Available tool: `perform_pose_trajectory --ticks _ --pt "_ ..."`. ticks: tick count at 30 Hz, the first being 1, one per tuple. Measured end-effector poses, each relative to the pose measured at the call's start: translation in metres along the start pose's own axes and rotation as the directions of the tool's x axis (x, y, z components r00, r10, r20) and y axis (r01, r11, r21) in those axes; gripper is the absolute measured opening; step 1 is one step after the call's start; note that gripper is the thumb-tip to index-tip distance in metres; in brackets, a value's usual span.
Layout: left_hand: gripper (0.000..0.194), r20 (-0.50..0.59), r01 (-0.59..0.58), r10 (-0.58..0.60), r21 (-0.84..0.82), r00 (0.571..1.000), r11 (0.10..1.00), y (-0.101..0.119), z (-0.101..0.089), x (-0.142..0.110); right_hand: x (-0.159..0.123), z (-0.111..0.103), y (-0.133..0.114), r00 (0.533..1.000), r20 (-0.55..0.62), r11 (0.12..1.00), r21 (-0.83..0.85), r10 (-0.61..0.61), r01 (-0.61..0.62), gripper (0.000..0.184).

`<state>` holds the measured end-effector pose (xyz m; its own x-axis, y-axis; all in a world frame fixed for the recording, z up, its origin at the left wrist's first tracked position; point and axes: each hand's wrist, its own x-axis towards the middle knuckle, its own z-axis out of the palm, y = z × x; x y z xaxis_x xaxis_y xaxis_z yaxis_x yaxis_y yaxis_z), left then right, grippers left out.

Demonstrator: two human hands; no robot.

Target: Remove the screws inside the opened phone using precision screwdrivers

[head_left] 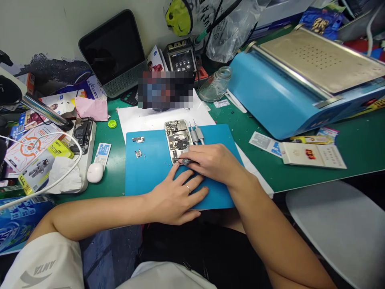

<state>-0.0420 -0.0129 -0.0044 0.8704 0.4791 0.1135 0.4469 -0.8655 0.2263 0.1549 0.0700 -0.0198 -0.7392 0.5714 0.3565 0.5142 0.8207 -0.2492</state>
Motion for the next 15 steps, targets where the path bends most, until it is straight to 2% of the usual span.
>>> perform_pose_trajectory --ticks 15 --pt "0.056 0.02 -0.001 0.001 0.001 1.0 1.0 0.0007 -0.0006 0.0005 -0.0008 0.0011 0.001 1.0 0.008 1.0 -0.003 -0.006 0.006 0.018"
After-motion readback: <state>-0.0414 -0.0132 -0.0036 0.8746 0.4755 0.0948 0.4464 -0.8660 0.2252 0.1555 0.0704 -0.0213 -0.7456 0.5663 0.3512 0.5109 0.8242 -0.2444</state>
